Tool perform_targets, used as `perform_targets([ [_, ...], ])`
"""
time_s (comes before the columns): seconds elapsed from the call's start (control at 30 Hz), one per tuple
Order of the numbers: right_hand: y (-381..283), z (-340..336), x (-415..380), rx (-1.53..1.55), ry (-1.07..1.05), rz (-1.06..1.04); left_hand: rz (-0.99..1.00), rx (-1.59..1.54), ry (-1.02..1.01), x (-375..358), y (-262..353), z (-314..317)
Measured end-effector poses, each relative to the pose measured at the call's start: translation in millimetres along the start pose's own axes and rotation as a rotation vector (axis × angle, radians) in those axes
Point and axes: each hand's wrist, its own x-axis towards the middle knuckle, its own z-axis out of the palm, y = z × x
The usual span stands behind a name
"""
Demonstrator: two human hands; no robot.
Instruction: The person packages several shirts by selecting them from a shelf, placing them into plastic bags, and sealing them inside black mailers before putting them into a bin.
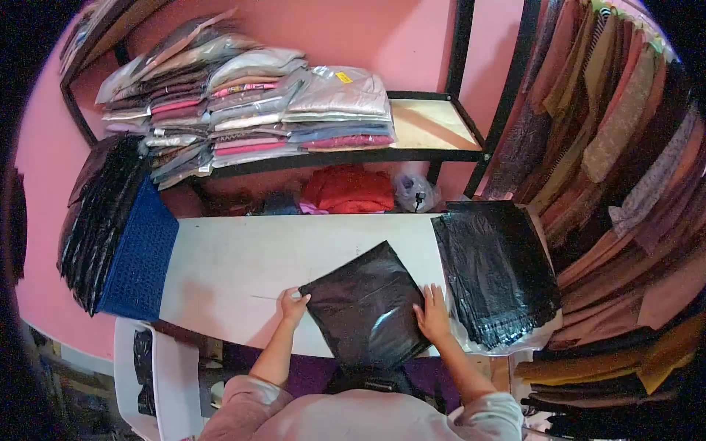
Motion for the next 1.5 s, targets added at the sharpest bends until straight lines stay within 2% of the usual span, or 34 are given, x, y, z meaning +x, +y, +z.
perform_targets([
  [0.07,-18.3,-12.8,-25.3,0.050,0.044,0.037,-0.001,-0.139,-0.033,9.5,-33.2,-6.2],
  [0.13,-35.2,-16.3,-52.6,0.135,0.087,0.117,0.025,-0.049,-0.024,13.7,-40.2,-28.7],
  [0.2,-50.9,-10.0,-77.1,0.135,0.130,0.165,-0.109,-0.007,-0.348,1.6,-10.0,-72.0],
  [0.23,-58.8,-4.5,-88.8,0.112,0.168,0.169,0.042,0.680,-0.479,34.5,-44.5,-81.8],
  [0.27,-68.5,2.2,-100.1,0.115,0.173,0.174,0.046,0.686,-0.481,33.9,-23.7,-92.1],
  [0.33,-88.6,17.0,-121.8,0.356,0.129,0.602,0.229,0.931,-0.395,34.6,21.6,-100.8],
  [0.4,-99.3,45.7,-137.1,0.639,0.260,0.731,0.214,0.446,-0.528,51.8,24.0,-78.2],
  [0.43,-71.9,85.1,-157.1,0.818,0.210,0.888,0.196,0.342,-0.586,51.5,29.0,-65.2],
  [0.47,-86.7,77.1,-149.5,0.810,0.205,0.889,0.175,0.236,-0.644,48.5,30.8,-53.4],
  [0.53,-114.2,60.9,-131.8,1.003,0.169,1.223,0.155,0.207,-0.662,43.8,32.3,-41.0],
  [0.6,-93.8,82.4,-142.3,0.988,0.159,1.170,0.147,0.173,-0.673,40.7,30.7,-42.7],
  [0.67,-92.3,80.9,-140.2,1.074,0.215,1.048,-0.001,0.144,-0.973,37.0,32.9,-54.4],
  [0.7,-88.2,73.9,-141.4,1.172,0.133,1.112,-0.062,0.101,-1.009,29.6,29.1,-65.0],
  [0.73,-95.6,64.2,-139.4,1.168,0.127,1.098,-0.057,0.089,-0.999,22.9,28.3,-75.3],
  [0.8,-120.6,40.8,-136.0,1.431,0.064,1.088,-0.237,0.105,-1.019,8.3,18.7,-96.5],
  [0.83,-133.7,34.8,-135.8,1.449,0.006,1.017,-0.221,0.076,-0.943,-1.1,6.4,-105.4],
  [0.87,-143.7,31.6,-138.1,1.449,-0.020,1.008,-0.306,0.004,-0.978,-10.0,-5.5,-114.5],
  [0.93,-162.5,32.8,-142.6,1.318,-0.070,0.999,-0.178,-0.038,-0.926,-31.1,-32.5,-129.0],
  [0.97,-159.3,41.9,-148.0,1.336,-0.092,0.995,-0.103,0.080,-0.829,-35.1,-57.7,-127.7],
  [1.0,-163.6,45.4,-151.6,1.337,-0.123,0.979,-0.126,0.054,-0.858,-33.5,-83.3,-128.6],
  [1.1,-179.8,49.7,-162.3,1.326,-0.147,0.933,-0.162,0.053,-0.767,-65.4,-81.5,-170.7],
  [1.17,-194.7,50.1,-176.5,1.344,-0.162,0.880,-0.186,-0.149,-0.891,-88.4,-70.3,-205.7],
  [1.27,-212.0,55.8,-199.8,1.330,-0.153,0.857,-0.256,-0.194,-0.877,-115.0,-71.7,-242.4],
  [1.5,-278.4,43.1,-213.2,1.346,-0.215,0.755,-0.209,-0.264,-0.796,-144.5,-81.5,-316.3],
])
